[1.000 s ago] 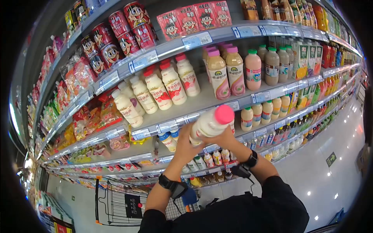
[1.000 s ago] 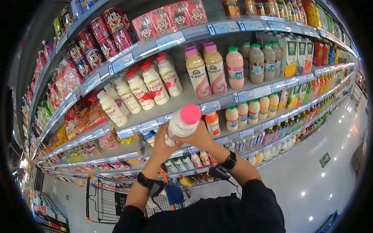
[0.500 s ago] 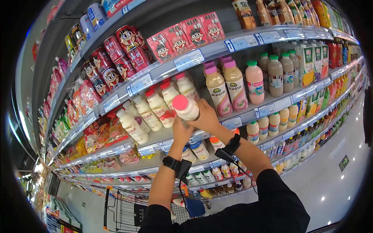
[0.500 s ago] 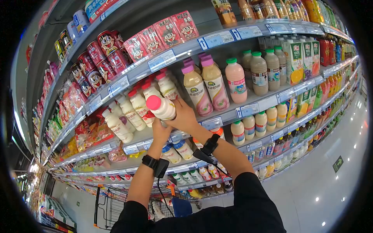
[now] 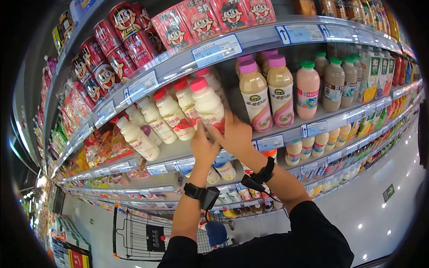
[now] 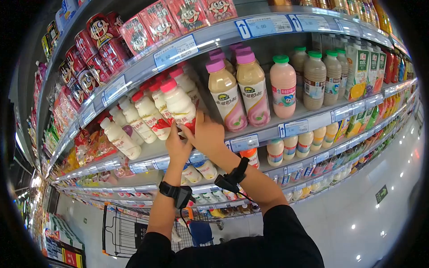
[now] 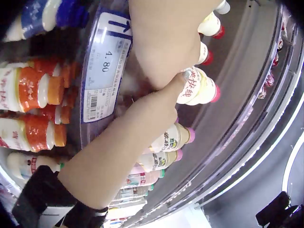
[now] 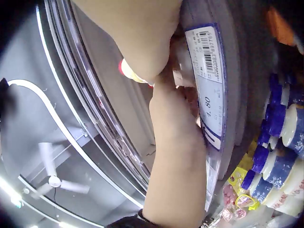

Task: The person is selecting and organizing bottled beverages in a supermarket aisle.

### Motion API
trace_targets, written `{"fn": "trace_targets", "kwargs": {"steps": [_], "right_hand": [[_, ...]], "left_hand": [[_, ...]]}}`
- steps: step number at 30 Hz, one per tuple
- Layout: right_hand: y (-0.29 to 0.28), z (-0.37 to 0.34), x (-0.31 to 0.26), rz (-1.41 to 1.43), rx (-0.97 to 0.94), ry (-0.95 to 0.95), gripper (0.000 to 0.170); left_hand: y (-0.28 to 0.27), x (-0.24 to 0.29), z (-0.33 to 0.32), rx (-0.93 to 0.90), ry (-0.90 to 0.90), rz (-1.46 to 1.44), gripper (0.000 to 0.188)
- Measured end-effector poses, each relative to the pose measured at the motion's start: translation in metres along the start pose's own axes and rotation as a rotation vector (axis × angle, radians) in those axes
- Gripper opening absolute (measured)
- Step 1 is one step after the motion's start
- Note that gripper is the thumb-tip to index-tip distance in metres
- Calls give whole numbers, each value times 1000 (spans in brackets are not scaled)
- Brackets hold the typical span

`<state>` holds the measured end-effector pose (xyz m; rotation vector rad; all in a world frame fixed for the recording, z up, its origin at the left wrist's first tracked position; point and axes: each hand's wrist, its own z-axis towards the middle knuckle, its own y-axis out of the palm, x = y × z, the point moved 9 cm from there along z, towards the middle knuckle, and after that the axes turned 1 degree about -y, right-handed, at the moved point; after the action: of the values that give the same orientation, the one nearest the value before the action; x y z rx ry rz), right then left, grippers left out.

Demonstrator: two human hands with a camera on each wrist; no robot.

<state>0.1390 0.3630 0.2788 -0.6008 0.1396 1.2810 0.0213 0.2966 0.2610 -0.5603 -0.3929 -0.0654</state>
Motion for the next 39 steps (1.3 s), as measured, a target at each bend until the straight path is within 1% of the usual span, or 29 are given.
{"fn": "trace_targets", "kwargs": {"steps": [1,4,7,10,13,16,17,19,21,24,27,28,30,37,39], "right_hand": [[1,0,-2,-31,-13,-5,62],[-2,-1,-3,-34,48,-44,61],[-2,0,-1,4,39,13,63],[-2,1,0,38,22,7,63],[4,1,3,15,-35,44,62],[8,0,6,39,-54,52,62],[8,1,6,38,-63,48,61],[7,2,3,38,-82,40,61],[6,2,2,63,-100,36,56],[7,2,2,88,-110,21,52],[9,1,2,79,-102,6,50],[9,2,2,73,-98,0,50],[8,2,1,60,-84,-6,50],[16,0,4,78,-116,-31,52],[18,2,4,138,-188,14,58]], "left_hand": [[-2,3,1,0,-15,-8,63],[-6,11,1,36,31,-8,56],[-6,16,4,3,-11,-78,50],[-8,21,3,14,34,-33,44],[-5,15,2,-11,-8,39,45],[-11,23,2,76,110,79,49],[-11,21,2,95,118,82,55],[-14,27,4,83,78,48,58],[-12,27,5,79,66,33,63],[-4,18,5,-12,-23,100,66],[-4,21,6,-36,-29,177,69],[-4,22,5,-23,-3,184,70],[-4,20,4,3,45,200,72],[-6,20,5,12,-8,179,70],[-6,18,4,14,-12,170,69]]}}
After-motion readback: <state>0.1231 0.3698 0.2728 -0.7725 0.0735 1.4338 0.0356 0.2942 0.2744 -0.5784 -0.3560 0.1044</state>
